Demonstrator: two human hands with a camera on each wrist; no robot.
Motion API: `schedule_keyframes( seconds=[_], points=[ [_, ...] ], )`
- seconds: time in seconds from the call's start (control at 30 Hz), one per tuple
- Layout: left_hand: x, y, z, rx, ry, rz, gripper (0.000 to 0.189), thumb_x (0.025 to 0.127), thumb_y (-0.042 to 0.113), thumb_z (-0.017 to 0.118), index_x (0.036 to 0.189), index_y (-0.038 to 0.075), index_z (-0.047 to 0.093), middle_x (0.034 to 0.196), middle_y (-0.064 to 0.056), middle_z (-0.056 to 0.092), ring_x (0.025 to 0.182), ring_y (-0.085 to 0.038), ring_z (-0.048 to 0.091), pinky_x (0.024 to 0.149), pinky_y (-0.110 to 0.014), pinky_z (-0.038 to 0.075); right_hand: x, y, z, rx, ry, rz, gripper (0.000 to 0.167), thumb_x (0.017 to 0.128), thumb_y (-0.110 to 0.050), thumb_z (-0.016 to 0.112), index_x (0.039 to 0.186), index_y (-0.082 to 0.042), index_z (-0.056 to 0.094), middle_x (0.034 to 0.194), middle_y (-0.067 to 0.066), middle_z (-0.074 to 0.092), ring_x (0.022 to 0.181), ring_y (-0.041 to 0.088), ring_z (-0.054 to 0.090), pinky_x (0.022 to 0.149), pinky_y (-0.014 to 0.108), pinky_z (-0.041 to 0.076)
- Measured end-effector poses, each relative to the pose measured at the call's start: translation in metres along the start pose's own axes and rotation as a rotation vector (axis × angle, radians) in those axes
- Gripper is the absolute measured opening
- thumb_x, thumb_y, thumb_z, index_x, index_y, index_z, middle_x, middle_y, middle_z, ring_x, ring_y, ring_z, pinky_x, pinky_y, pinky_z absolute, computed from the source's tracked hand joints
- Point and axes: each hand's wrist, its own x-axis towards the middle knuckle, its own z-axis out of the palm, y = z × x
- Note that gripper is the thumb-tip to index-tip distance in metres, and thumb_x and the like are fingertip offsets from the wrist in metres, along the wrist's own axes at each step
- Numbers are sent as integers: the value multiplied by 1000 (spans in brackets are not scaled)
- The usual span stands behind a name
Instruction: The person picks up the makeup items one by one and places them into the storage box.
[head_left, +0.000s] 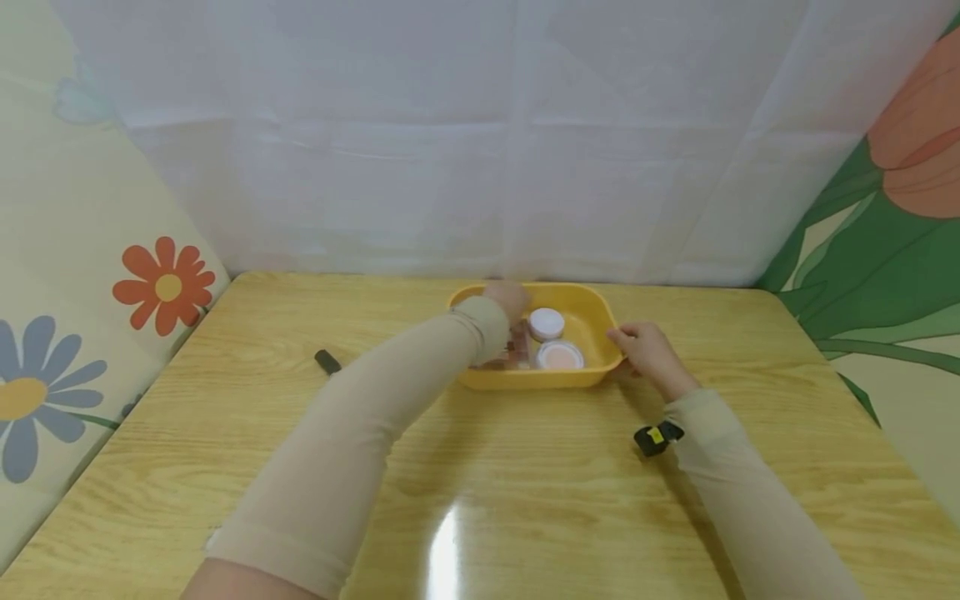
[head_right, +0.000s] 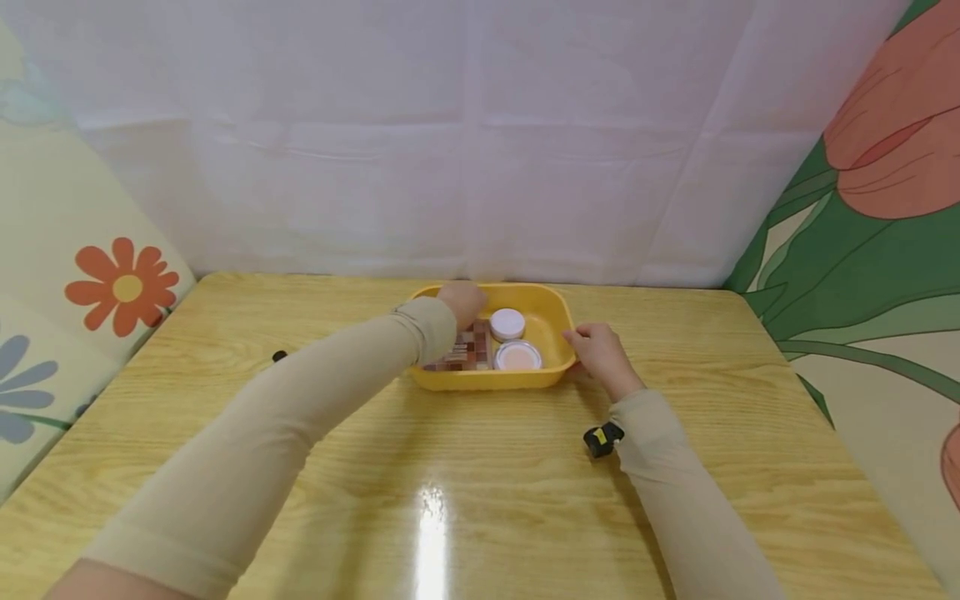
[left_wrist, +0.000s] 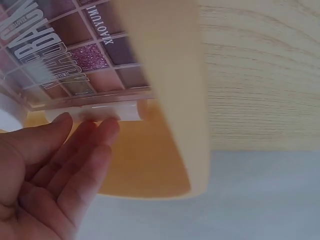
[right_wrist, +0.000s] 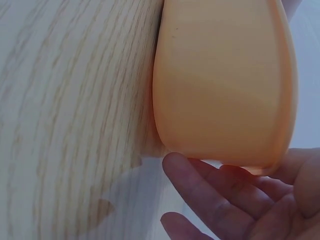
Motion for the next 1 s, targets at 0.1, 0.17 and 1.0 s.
schedule_keyframes(
  seconds=[0.1,0.17,1.0],
  points=[
    [-35,18,-50,164,-85,-62,13,88,10,59,92,14,71,95,-4,69,87,-18,64,71,-32,56,0,0,0,4,-1,-4,44,104,-23,44,126,15,53,100,23,64,66,14,62,58,31,49],
    [-45,21,-61,164,-100,-55,14,89,9,56,91,13,69,94,-4,69,86,-19,63,72,-31,55,0,0,0,8,0,-7,44,104,-23,44,126,15,53,99,23,65,66,14,62,58,31,49],
    [-139,18,-125,-168,8,65,18,94,-3,56,109,-2,65,109,-14,66,101,-29,62,89,-36,50,-5,-3,0,-4,5,-3,43,104,-22,44,124,15,53,98,24,64,67,15,64,58,32,49]
  ],
)
